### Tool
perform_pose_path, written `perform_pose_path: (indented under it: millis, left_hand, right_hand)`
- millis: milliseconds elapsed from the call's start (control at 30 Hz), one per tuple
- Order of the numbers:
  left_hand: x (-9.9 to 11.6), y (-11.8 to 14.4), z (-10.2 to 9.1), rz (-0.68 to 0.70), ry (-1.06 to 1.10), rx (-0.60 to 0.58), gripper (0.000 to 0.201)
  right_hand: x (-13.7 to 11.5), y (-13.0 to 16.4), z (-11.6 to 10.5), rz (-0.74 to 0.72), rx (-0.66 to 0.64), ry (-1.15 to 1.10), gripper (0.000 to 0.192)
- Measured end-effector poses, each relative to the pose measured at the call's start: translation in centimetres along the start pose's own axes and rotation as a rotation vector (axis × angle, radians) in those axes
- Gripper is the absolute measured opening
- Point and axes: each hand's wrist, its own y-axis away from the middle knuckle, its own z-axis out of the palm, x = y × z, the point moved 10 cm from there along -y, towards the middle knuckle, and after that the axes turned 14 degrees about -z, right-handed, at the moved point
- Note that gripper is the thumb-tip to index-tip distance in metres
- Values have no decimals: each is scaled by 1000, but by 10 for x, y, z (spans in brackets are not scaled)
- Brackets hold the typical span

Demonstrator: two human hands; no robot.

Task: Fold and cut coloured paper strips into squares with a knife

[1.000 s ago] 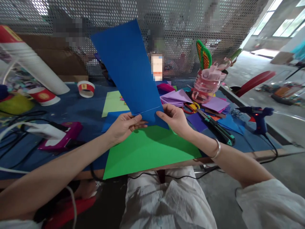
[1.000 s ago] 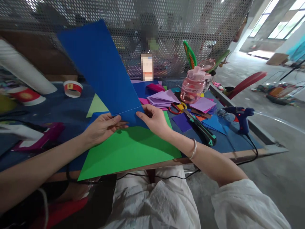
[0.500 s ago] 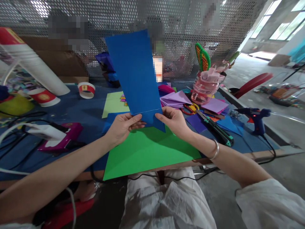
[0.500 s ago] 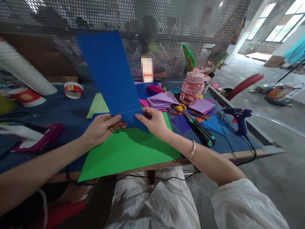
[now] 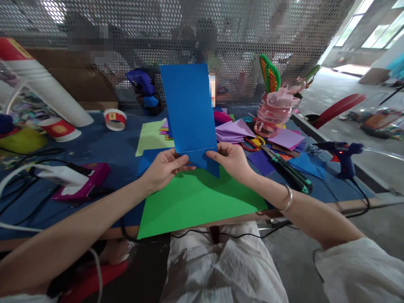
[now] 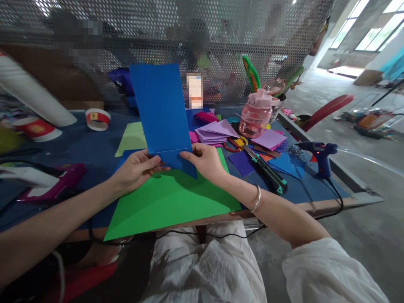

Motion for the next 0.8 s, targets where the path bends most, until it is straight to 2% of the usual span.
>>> perform_pose_path:
  millis: [267,600,800]
  left_hand:
    - [2,0,5,18,13,-67,51]
    - [-2,-2,-3,-3,17,-15,39]
    - [-1,0,-4,1,32,11,48]
  right_hand:
    - [-1,2,-1,-1,-25,26,39]
    - [-2,2,1,11,-23,-12,35]
    - [-1,2,-3,14,4,7,36]
